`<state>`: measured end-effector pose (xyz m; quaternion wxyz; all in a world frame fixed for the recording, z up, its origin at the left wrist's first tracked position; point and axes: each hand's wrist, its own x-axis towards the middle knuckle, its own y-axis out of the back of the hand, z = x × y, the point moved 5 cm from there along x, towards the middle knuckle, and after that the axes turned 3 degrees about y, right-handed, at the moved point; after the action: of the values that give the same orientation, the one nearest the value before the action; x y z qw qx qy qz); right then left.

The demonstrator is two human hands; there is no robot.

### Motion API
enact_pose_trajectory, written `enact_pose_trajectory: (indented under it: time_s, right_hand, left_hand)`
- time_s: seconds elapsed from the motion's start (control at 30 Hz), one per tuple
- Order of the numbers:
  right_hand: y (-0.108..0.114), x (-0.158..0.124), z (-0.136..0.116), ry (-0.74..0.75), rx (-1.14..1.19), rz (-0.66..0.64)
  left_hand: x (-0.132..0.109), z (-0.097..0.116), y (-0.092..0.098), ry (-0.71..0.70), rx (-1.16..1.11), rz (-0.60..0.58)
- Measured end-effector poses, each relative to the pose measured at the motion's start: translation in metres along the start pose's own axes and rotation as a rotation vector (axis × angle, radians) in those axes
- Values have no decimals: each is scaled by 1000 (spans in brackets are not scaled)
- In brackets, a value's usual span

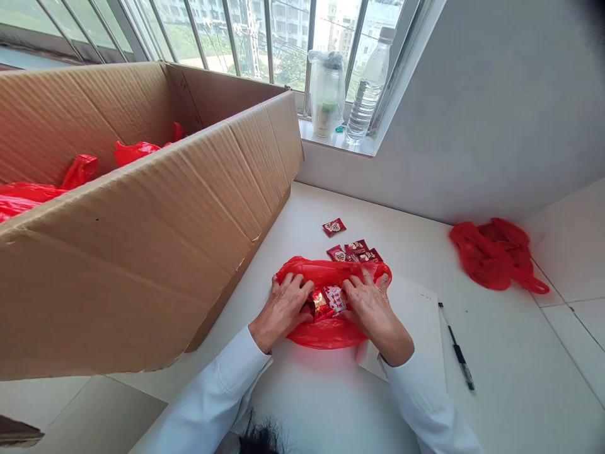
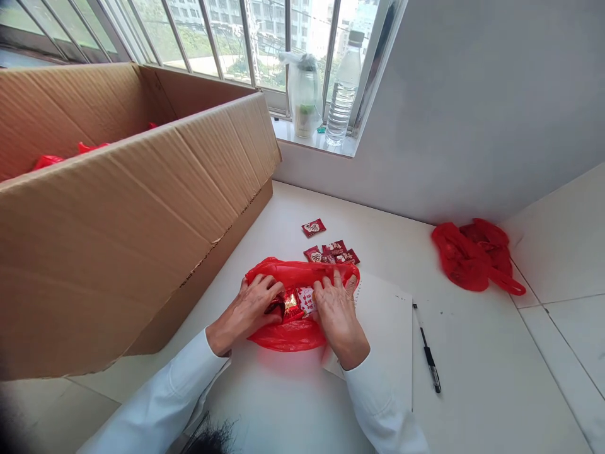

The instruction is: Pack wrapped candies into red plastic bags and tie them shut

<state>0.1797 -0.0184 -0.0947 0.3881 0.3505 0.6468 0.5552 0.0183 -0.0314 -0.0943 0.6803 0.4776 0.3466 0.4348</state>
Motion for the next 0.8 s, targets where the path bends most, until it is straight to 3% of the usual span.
enact_pose_trajectory:
  time_s: [0.2,0.33,0.4,0.5,0.57,0.63,0.73,0.8]
  right_hand:
    - [18,-4,6,92,95,-61]
    - [61,-23,11,316,513,-76]
    - [83,-32,28,273,684,36]
    - [97,-32,71,-23,717,342]
    - [88,-18,91,-175,617,453]
    - [69,8,94,-183,498,425]
    - [36,50,76,-93,427,348]
    - [19,69,62,-71,409,338]
  left_hand:
    - [-3,3,1,-76,-57,-25]
    - [-7,8,8,-177,-94,-13]
    - [-7,10,16,-219,-108,9]
    - [-2,14,32,-252,-119,69]
    - [2,13,41,-251,-120,133]
    - [4,9,47,-220,-110,216]
    - [1,-3,46,-120,-87,311]
    - [-5,-11,37,-58,-87,302]
